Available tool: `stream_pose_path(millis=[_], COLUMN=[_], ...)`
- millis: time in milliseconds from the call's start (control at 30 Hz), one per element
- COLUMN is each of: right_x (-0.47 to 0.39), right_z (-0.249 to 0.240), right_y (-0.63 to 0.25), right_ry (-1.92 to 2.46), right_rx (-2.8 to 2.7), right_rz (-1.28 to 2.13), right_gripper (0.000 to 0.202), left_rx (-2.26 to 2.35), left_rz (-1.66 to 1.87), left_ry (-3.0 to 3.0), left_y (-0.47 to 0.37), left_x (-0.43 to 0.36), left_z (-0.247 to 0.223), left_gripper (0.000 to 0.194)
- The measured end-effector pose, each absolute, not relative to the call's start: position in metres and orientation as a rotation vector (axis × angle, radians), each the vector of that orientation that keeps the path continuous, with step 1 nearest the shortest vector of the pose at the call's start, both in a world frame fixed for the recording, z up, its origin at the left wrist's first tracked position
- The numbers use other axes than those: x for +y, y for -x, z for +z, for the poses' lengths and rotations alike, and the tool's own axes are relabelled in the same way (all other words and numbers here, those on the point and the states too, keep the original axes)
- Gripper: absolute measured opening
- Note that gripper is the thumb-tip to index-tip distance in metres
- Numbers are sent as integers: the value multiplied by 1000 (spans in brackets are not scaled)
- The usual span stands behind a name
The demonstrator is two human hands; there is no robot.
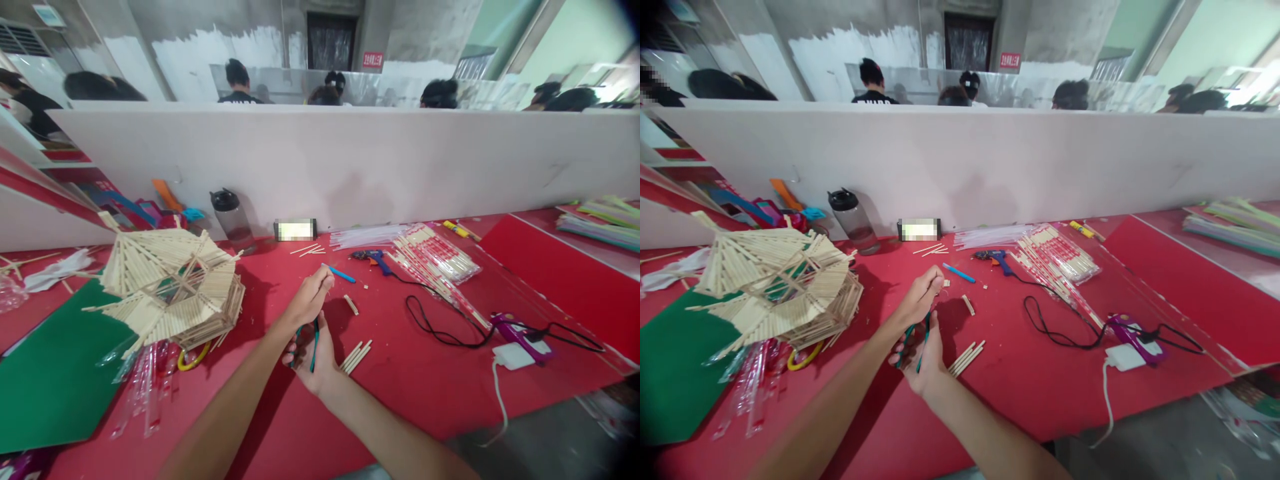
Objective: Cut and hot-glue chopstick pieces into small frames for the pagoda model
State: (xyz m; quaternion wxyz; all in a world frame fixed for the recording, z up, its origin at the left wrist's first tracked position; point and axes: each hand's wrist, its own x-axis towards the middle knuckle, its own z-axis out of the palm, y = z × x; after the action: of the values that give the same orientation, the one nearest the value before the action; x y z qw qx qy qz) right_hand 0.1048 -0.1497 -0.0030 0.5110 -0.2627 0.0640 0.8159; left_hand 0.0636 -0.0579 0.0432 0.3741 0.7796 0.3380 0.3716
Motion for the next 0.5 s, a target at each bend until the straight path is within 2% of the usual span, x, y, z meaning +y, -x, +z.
stream_pose_path(millis=[500], right_x=[-152], right_z=[-3], right_y=[-103], right_ry=[632], right_rx=[143], right_rz=[1954], right_gripper=[57], left_rx=[798], left_rz=[1011], left_ry=[-1990], left_y=[-66], left_x=[-62], left_z=[41], left_gripper=[36])
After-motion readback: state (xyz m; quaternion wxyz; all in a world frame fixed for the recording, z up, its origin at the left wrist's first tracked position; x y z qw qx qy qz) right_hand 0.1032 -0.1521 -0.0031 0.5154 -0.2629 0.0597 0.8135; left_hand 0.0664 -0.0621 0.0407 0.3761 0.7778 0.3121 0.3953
